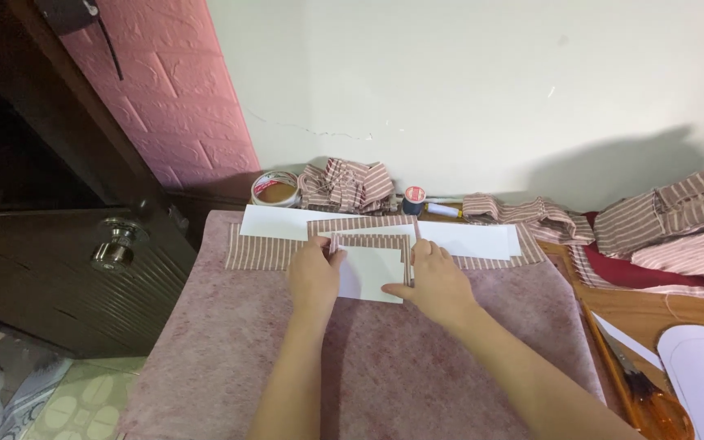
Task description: Cutting fabric using a paper template and hand-sewing the pieces together to assemble a bag.
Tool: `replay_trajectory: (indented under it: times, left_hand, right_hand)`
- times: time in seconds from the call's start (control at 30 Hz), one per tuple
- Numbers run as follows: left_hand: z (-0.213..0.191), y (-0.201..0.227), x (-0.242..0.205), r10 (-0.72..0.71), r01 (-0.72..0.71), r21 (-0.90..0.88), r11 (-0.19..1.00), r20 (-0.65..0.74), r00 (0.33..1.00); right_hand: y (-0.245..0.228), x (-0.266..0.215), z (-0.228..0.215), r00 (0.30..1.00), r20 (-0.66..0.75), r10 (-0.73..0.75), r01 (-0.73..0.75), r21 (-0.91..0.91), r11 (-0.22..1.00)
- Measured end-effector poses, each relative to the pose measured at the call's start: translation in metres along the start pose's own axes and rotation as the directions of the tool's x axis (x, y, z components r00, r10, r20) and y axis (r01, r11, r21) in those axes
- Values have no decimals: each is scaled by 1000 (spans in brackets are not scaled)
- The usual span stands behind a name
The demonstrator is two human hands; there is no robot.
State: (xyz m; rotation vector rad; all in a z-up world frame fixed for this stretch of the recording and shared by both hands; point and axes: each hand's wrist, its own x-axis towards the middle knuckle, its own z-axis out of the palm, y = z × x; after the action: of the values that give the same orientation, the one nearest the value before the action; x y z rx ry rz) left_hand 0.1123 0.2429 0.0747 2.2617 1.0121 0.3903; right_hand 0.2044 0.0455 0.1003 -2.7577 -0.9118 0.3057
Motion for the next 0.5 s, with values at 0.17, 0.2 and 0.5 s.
replay_trajectory:
  times: [0.17, 0.2, 0.5]
  left_hand:
    - [-15, 9, -7, -51, 61, -179, 982, 58, 997]
    - [-18, 10, -10, -59, 66, -228, 971, 39, 998]
    - [-17, 11, -3, 20, -3, -281, 960, 57, 998]
  right_hand:
    - [-2, -22, -34, 983, 122, 139, -134, -49, 990]
    - [1, -26, -40, 971, 169, 168, -155, -85, 984]
    - [11, -58, -93, 970, 105, 220, -240, 261, 935]
